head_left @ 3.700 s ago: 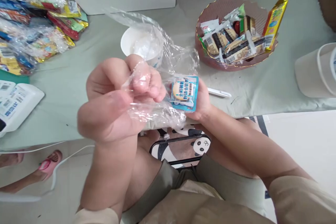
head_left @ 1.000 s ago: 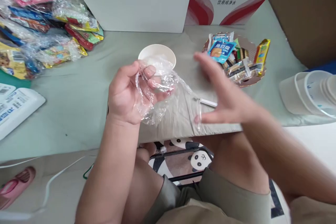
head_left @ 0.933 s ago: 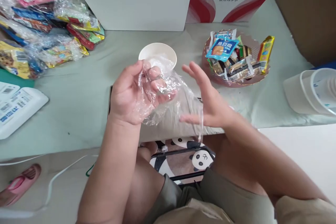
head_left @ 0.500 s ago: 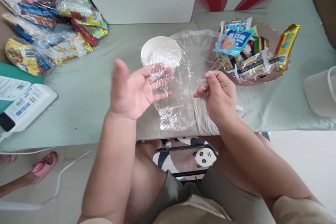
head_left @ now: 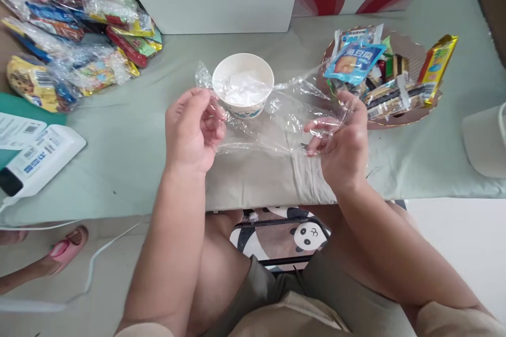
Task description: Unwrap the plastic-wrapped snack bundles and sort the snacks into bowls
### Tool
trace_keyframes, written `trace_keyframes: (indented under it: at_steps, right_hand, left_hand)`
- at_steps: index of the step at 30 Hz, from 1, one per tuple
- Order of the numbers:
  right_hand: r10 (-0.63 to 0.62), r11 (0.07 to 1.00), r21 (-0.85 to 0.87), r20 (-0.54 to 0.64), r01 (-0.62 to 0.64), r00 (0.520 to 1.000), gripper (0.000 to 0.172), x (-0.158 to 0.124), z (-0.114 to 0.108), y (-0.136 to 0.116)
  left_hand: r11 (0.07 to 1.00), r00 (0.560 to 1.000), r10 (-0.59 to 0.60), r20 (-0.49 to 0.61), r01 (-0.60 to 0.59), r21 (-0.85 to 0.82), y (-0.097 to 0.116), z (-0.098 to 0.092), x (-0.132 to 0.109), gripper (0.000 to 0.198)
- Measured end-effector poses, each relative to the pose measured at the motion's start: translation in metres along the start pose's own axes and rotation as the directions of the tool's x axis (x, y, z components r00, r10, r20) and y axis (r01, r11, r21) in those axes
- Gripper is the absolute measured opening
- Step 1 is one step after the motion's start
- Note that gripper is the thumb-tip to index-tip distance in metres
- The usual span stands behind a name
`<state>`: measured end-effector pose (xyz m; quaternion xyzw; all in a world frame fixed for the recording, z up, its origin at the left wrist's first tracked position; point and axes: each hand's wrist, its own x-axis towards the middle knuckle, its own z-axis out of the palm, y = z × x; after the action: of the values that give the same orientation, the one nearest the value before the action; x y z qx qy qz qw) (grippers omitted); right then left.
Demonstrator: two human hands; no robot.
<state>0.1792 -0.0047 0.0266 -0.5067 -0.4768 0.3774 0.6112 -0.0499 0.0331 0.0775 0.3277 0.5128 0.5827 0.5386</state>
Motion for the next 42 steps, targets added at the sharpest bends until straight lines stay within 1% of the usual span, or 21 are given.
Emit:
trace_keyframes:
  at_steps: [1, 3, 4, 6, 9, 14, 17, 20, 24, 25, 27, 28, 29, 30, 31, 32, 33, 34, 36, 39, 42]
  right_hand:
    - [-0.022, 0.999, -0.043, 0.03, 0.024, 0.999, 0.041, -0.003, 0.001, -0.004]
    - [-0.039, 0.99, -0.135, 0.053, 0.045, 0.998, 0.035, -0.007, 0.003, -0.013]
    - [-0.042, 0.985, -0.168, 0.042, 0.048, 0.998, 0.033, -0.008, 0.004, -0.016]
    - [-0.057, 0.98, -0.194, -0.021, 0.052, 0.998, 0.041, -0.008, 0.003, -0.021]
    - [-0.078, 0.986, -0.156, -0.114, 0.06, 0.99, 0.047, -0.005, 0.002, -0.023]
    - [-0.043, 0.998, -0.057, -0.203, 0.032, 0.978, 0.042, -0.002, 0.004, -0.026]
    - [-0.012, 1.0, -0.015, -0.205, 0.009, 0.979, 0.034, -0.001, 0.004, -0.03]
    - [-0.04, 0.999, -0.013, -0.187, 0.038, 0.982, 0.029, 0.002, -0.001, -0.035]
    - [-0.116, 0.993, -0.002, -0.193, 0.118, 0.974, 0.033, 0.01, -0.008, -0.042]
    - [-0.108, 0.994, 0.01, -0.212, 0.113, 0.971, 0.036, 0.013, -0.009, -0.043]
    - [-0.031, 0.997, 0.06, -0.262, 0.048, 0.965, 0.038, 0.017, -0.008, -0.042]
    - [0.027, 0.995, 0.096, -0.29, 0.001, 0.957, 0.037, 0.02, -0.007, -0.041]
    - [0.093, 0.989, 0.139, -0.306, -0.052, 0.948, 0.035, 0.021, -0.007, -0.039]
    - [0.158, 0.978, 0.182, -0.308, -0.105, 0.938, 0.034, 0.023, -0.007, -0.037]
    - [0.211, 0.965, 0.217, -0.294, -0.149, 0.932, 0.035, 0.024, -0.007, -0.035]
    - [0.242, 0.955, 0.237, -0.273, -0.179, 0.931, 0.036, 0.025, -0.007, -0.033]
    - [0.252, 0.952, 0.24, -0.249, -0.192, 0.935, 0.039, 0.026, -0.008, -0.031]
    - [0.241, 0.955, 0.228, -0.231, -0.189, 0.942, 0.042, 0.026, -0.01, -0.03]
    - [0.207, 0.968, 0.192, -0.235, -0.163, 0.95, 0.046, 0.027, -0.011, -0.029]
    - [0.232, 0.966, 0.174, -0.268, -0.19, 0.935, 0.045, 0.027, -0.013, -0.031]
    - [0.302, 0.945, 0.196, -0.209, -0.263, 0.93, 0.05, 0.028, -0.017, -0.031]
  left_hand:
    - [1.0, 1.0, 0.006, 0.012, -0.006, 0.005, -0.001, 0.0, -0.001, 0.035]
    - [0.999, 1.0, 0.022, 0.013, -0.022, 0.024, -0.002, 0.001, -0.001, 0.044]
    - [0.999, 1.0, 0.029, -0.005, -0.028, 0.033, -0.002, 0.001, -0.001, 0.047]
    - [0.998, 0.995, 0.058, -0.08, -0.055, 0.032, -0.002, 0.001, 0.0, 0.047]
    - [0.996, 0.978, 0.091, -0.189, -0.09, 0.016, 0.0, 0.0, 0.001, 0.038]
    - [0.99, 0.942, 0.14, -0.305, -0.14, 0.024, 0.002, 0.0, 0.001, 0.038]
    - [0.981, 0.941, 0.192, -0.279, -0.188, 0.041, 0.003, -0.005, 0.002, 0.036]
    - [0.958, 0.938, 0.281, -0.202, -0.264, 0.108, 0.005, -0.014, 0.005, 0.036]
    - [0.889, 0.886, 0.448, -0.121, -0.428, 0.162, 0.01, -0.021, 0.009, 0.035]
    - [0.894, 0.887, 0.444, -0.126, -0.43, 0.126, 0.01, -0.021, 0.009, 0.039]
    - [0.943, 0.939, 0.332, -0.093, -0.332, 0.009, 0.009, -0.019, 0.008, 0.051]
    - [0.972, 0.972, 0.233, -0.029, -0.234, -0.039, 0.007, -0.018, 0.007, 0.057]
    - [0.992, 0.991, 0.115, 0.074, -0.111, -0.052, 0.006, -0.017, 0.006, 0.062]
    - [1.0, 0.982, 0.004, 0.189, 0.0, -0.02, 0.005, -0.016, 0.004, 0.064]
    - [0.996, 0.953, -0.091, 0.289, 0.08, 0.051, 0.004, -0.016, 0.001, 0.064]
    - [0.985, 0.922, -0.159, 0.352, 0.121, 0.127, 0.005, -0.015, -0.001, 0.06]
    - [0.971, 0.902, -0.208, 0.378, 0.142, 0.195, 0.006, -0.016, -0.004, 0.055]
    - [0.96, 0.9, -0.227, 0.372, 0.142, 0.241, 0.008, -0.016, -0.006, 0.048]
    - [0.962, 0.932, -0.178, 0.315, 0.097, 0.254, 0.014, -0.018, -0.008, 0.036]
    - [0.986, 0.957, -0.073, 0.281, 0.026, 0.167, 0.022, -0.026, -0.005, 0.023]
    - [0.997, 0.962, -0.061, 0.267, 0.046, 0.061, 0.023, -0.033, 0.001, 0.012]
